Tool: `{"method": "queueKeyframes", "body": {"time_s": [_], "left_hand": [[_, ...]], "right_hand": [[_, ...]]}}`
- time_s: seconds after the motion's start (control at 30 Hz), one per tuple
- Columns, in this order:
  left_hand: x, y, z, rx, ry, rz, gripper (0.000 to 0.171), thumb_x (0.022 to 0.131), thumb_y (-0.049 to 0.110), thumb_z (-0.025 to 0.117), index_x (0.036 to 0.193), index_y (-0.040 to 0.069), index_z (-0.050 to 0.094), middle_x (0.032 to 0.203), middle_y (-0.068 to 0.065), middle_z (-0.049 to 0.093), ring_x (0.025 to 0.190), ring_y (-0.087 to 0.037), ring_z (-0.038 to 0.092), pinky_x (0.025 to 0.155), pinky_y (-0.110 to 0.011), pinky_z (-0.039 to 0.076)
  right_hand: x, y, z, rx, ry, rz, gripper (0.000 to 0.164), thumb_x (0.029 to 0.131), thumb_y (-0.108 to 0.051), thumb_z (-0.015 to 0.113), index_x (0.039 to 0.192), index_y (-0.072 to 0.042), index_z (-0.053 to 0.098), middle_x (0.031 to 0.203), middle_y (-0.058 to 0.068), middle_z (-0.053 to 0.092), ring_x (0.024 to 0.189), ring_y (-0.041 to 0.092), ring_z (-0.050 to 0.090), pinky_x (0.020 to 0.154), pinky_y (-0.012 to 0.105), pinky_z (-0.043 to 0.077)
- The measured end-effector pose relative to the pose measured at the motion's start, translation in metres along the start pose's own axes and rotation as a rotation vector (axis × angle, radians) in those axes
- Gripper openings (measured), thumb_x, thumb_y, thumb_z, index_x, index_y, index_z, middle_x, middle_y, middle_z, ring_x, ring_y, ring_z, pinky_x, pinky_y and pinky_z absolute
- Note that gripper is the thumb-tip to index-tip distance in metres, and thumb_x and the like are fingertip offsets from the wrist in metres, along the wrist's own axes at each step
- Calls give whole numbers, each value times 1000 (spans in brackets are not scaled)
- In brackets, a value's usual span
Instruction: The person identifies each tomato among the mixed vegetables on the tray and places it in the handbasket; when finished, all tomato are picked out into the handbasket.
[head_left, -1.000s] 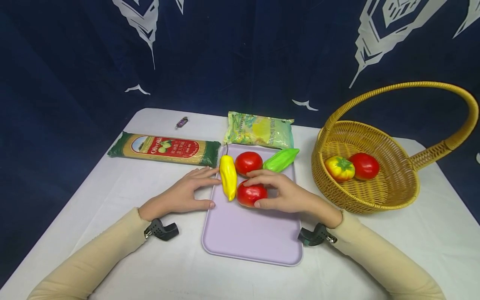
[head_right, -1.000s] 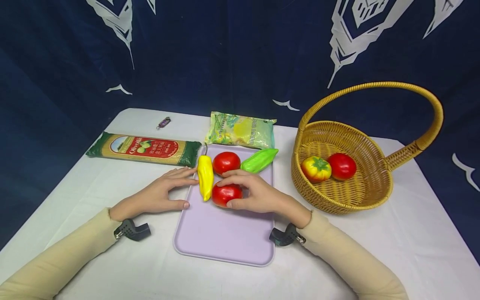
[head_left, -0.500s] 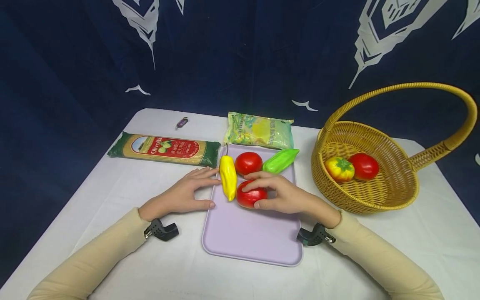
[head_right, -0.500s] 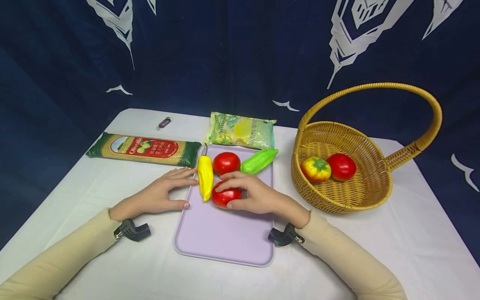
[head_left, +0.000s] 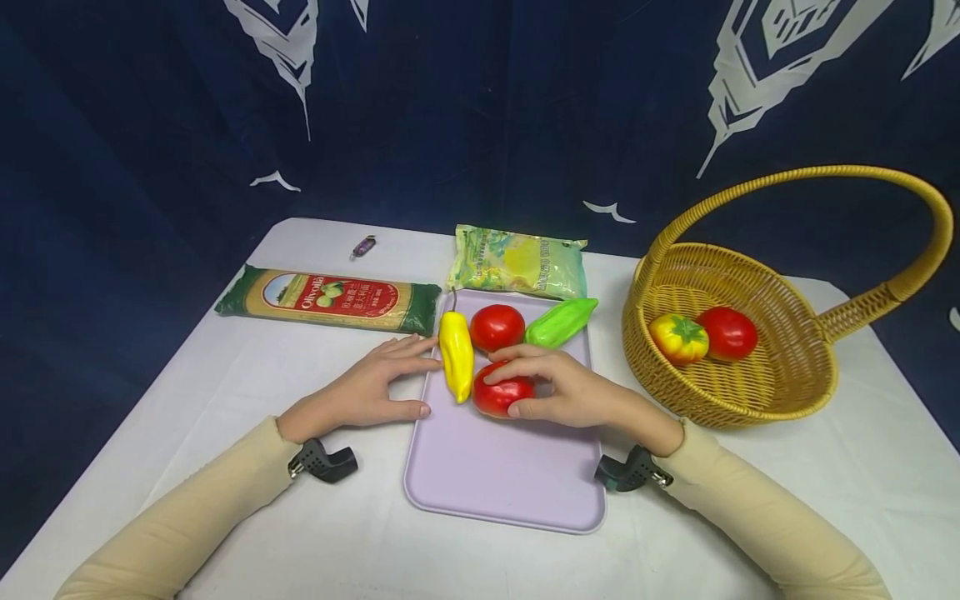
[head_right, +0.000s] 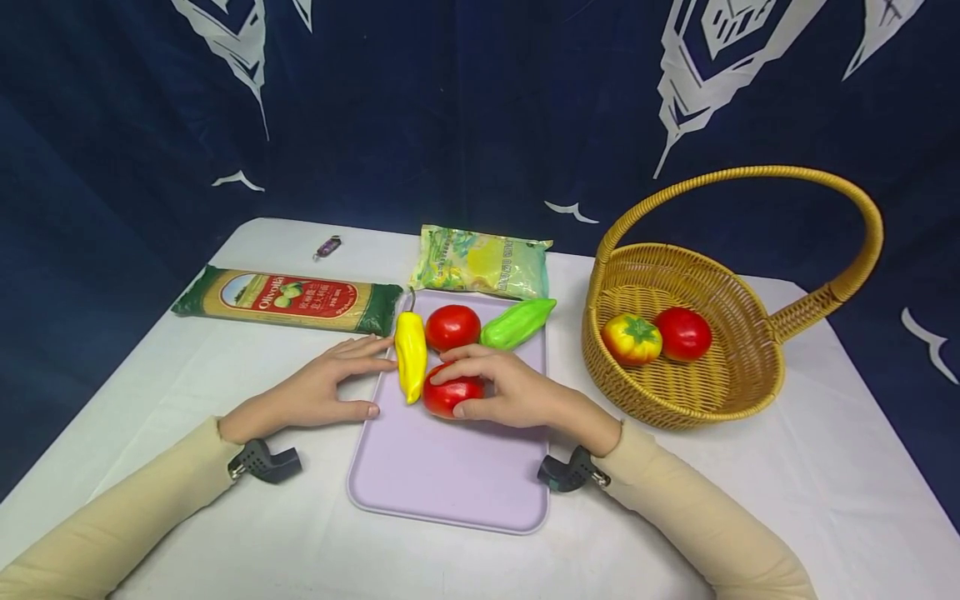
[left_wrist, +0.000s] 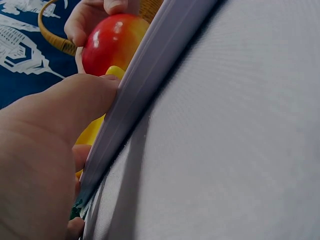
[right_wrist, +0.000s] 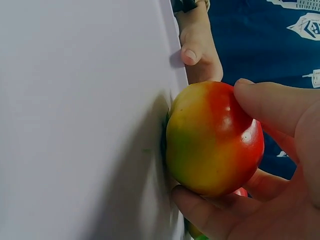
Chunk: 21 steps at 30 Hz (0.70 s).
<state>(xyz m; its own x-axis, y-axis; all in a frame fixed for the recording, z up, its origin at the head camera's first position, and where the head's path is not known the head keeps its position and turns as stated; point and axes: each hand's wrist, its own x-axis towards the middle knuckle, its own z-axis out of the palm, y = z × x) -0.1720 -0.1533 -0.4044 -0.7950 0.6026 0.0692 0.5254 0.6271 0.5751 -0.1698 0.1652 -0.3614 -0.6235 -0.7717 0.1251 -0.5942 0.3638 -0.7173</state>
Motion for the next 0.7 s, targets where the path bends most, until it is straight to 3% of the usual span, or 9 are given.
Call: {"method": "queueKeyframes", "body": {"time_s": [0.3, 0.7], "left_hand": [[-1, 0, 0, 3, 4, 2, 61, 85, 39, 78, 141, 19, 63, 166, -5, 37, 156, -39, 28, 124, -67, 21], [0, 0, 1, 13, 12, 16, 60, 85, 38, 79, 140, 19, 63, 166, -6, 37, 155, -40, 28, 125, -66, 20]], "right_hand": [[-1, -2, -3, -4, -14, 0, 42, 88, -11, 77, 129, -13, 70, 144, 17, 59, 129, 32, 59, 101, 37, 58], [-13, -10, -20, 1, 36, 32, 42, 88, -13, 78, 129, -13, 69, 144, 14, 60, 124, 31, 62, 93, 37, 62]]}}
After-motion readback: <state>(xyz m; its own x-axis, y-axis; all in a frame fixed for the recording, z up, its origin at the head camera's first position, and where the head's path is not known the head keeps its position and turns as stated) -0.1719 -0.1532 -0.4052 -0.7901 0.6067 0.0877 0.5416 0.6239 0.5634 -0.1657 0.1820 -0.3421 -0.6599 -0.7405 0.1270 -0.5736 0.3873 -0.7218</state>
